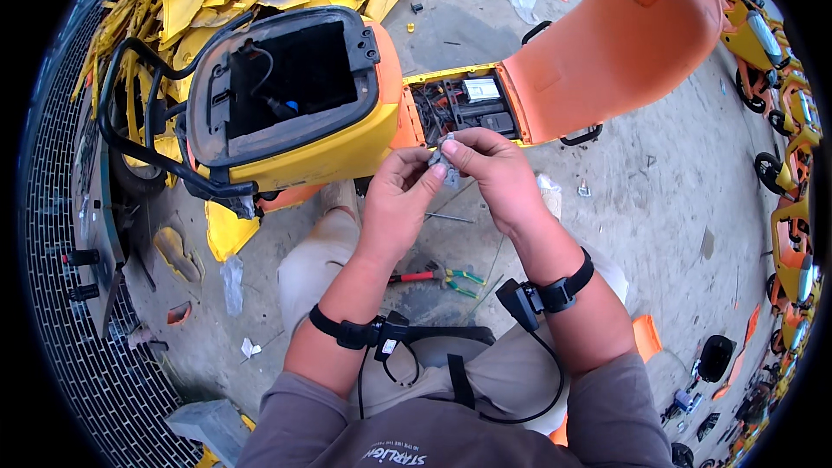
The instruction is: The person manipulates a metal link chain with pliers and a hammer while sitting near a yellow scooter. They use the pliers to hold a link and strike it with the hammer, then handle the chain and a small metal component by hand.
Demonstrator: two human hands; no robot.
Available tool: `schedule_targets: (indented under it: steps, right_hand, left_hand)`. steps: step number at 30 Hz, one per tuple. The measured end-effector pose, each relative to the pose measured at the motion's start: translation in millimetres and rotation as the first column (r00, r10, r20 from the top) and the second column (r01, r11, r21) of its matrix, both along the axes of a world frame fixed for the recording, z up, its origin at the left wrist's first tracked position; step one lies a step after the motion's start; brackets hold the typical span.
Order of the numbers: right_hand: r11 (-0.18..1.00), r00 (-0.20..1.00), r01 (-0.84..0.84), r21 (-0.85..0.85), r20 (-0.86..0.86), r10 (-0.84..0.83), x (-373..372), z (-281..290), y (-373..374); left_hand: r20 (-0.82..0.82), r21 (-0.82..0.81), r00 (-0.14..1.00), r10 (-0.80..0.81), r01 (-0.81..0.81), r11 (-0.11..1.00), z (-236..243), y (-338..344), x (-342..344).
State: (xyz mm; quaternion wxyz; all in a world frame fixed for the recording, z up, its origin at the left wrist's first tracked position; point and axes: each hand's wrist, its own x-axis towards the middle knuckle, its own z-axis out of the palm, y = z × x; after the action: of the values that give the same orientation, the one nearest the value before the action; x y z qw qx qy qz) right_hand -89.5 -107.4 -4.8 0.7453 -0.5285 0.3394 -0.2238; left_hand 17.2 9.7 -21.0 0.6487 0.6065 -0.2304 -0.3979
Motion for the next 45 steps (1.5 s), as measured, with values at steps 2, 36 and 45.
schedule_targets:
  steps: [2,36,45]
  right_hand:
    - [0.999,0.999,0.031,0.007,0.032,-0.032,-1.0,0.3,-2.2]
    - [0.693,0.694,-0.718,-0.074,-0.151,0.704,-30.7,31.1,-2.0]
    - [0.477,0.478,-0.872,-0.111,-0.401,0.781,-37.6,45.9,-3.8]
  left_hand:
    - [0.009,0.033,0.999,-0.039,0.039,0.999,4.1,1.3,-0.2]
    - [0.083,0.15,0.921,-0.381,0.366,0.918,19.7,22.3,34.4]
    - [-0.124,0.061,0.783,-0.609,0.619,0.783,44.6,41.3,53.1]
